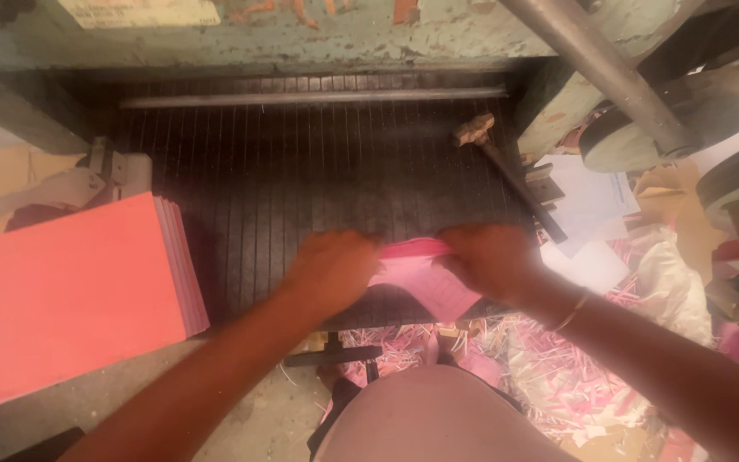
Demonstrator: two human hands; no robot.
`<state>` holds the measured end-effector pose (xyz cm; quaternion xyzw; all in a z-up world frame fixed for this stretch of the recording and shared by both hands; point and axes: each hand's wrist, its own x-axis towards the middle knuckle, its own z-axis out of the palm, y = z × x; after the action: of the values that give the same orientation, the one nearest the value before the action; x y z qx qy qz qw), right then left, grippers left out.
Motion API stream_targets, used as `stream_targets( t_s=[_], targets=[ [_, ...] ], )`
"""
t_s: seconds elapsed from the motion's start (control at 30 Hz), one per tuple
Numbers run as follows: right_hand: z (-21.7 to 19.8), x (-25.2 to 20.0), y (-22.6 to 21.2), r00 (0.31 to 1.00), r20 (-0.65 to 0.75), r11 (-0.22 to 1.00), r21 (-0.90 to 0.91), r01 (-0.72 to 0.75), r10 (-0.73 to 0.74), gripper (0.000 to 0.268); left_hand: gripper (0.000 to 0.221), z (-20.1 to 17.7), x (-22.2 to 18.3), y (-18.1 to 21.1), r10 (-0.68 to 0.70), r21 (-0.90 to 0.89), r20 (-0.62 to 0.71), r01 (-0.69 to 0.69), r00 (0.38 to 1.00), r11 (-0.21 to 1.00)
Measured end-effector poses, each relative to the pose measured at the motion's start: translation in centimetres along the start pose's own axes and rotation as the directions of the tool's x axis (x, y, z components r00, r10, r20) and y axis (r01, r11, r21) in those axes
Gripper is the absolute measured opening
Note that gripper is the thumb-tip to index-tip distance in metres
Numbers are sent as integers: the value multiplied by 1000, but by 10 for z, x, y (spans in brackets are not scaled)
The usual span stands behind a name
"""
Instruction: The person sorts and stacks pink paper forms on a metal work surface. They repeatedly pick up sheets, align them, and place them into a growing stack, occasionally handing a bundle to another person.
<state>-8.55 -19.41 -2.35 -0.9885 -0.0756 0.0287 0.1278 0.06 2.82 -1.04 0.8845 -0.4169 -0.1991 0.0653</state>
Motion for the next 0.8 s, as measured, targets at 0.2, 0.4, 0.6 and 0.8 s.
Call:
stream_targets(
  t_s=[0.2, 0.4, 0.6, 0.8],
  targets=[
    [23, -17, 18, 986, -83, 989, 29, 147, -144, 42, 22, 11, -16, -14, -41, -30, -62, 39, 997, 999],
    [32, -30, 31, 993, -67, 992, -80, 95, -100, 68, 22, 19, -28, -26, 6, 3, -177, -5, 984, 1000],
    [52, -40, 44, 966, -233, 986, 145, -84, 116, 28, 31, 51, -33, -52, -43, -139, -388, -12, 921, 990],
    [81, -37, 43, 929, -289, 546, 829, 123, 230, 74, 62, 84, -12, -47, -295, -731, -569, -308, 768, 609]
  ],
)
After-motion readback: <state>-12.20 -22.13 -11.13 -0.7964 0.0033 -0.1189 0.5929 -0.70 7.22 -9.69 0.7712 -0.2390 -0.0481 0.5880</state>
